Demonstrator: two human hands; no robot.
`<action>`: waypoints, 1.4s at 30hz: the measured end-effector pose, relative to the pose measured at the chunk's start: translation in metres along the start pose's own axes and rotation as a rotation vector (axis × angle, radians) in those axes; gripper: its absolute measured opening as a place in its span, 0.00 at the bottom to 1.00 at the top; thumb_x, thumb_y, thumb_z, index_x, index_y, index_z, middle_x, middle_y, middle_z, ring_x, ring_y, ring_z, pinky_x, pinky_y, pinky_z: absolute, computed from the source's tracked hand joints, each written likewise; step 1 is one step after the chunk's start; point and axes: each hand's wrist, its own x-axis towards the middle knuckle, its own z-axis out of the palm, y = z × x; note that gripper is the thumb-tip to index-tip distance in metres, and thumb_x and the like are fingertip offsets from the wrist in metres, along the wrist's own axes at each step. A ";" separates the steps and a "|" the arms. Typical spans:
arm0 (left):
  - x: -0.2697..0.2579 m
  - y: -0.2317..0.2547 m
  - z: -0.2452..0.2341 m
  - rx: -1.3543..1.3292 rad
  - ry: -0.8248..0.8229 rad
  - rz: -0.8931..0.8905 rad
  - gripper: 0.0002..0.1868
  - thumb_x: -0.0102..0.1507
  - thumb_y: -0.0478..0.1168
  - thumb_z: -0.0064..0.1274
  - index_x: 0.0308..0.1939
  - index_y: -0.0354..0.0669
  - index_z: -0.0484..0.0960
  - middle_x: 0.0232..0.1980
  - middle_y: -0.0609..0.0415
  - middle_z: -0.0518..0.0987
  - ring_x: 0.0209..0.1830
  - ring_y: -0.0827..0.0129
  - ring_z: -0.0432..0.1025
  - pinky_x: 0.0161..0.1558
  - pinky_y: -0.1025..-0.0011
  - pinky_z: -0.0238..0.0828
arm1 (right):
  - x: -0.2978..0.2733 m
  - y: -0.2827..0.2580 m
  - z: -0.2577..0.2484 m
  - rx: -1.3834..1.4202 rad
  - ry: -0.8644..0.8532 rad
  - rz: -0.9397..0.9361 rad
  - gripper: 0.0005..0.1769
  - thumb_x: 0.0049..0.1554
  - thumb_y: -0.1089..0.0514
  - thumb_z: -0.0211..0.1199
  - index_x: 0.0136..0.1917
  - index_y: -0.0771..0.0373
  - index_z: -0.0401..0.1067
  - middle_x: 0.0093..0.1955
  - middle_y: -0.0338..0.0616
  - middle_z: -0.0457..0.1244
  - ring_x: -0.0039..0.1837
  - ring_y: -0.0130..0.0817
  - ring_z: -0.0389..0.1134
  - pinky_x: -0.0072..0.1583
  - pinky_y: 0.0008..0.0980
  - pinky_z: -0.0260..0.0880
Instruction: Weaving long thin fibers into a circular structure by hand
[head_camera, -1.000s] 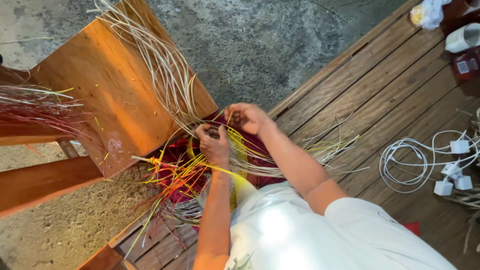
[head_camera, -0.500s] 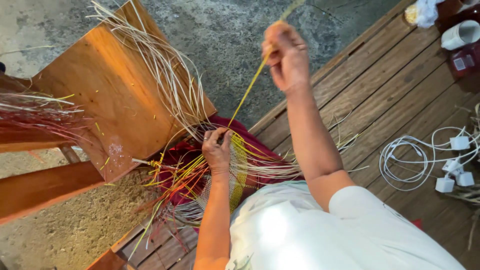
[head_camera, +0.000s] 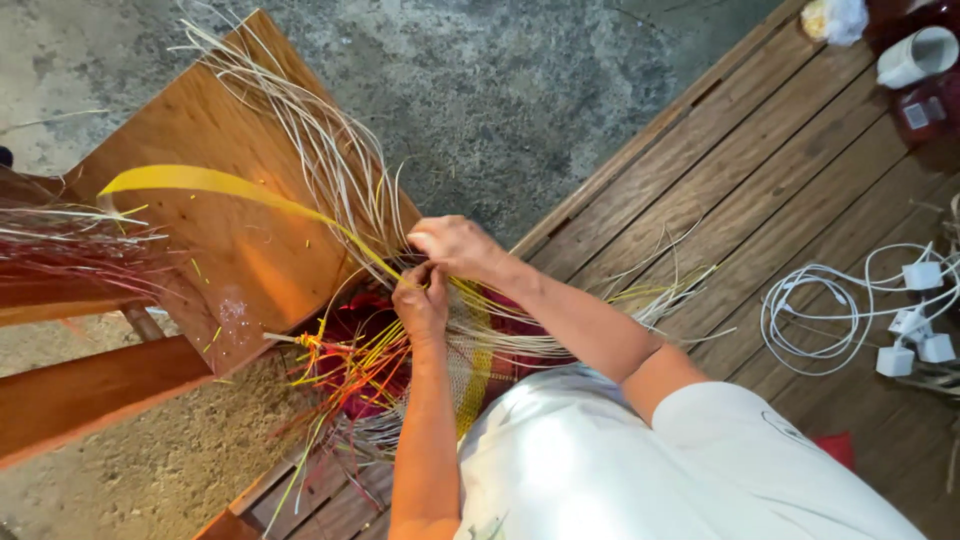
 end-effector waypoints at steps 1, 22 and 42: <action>0.003 0.025 -0.013 0.075 -0.049 -0.095 0.07 0.58 0.47 0.63 0.35 0.51 0.88 0.35 0.49 0.82 0.42 0.54 0.78 0.47 0.54 0.78 | -0.011 0.025 0.004 0.040 -0.114 0.391 0.16 0.59 0.40 0.58 0.45 0.53 0.73 0.46 0.41 0.67 0.47 0.43 0.72 0.48 0.41 0.73; -0.014 0.069 -0.017 0.060 0.146 -0.170 0.28 0.55 0.58 0.68 0.48 0.55 0.69 0.34 0.57 0.82 0.38 0.50 0.80 0.44 0.53 0.76 | -0.026 0.077 -0.024 1.810 0.633 1.144 0.03 0.52 0.67 0.66 0.39 0.68 0.73 0.45 0.55 0.71 0.49 0.49 0.75 0.56 0.52 0.76; -0.005 0.046 -0.020 0.195 0.167 0.247 0.05 0.59 0.42 0.62 0.38 0.54 0.88 0.39 0.54 0.82 0.42 0.59 0.79 0.43 0.64 0.76 | 0.019 -0.090 -0.040 0.913 0.010 0.301 0.15 0.65 0.53 0.56 0.48 0.63 0.79 0.41 0.50 0.72 0.45 0.39 0.75 0.46 0.38 0.78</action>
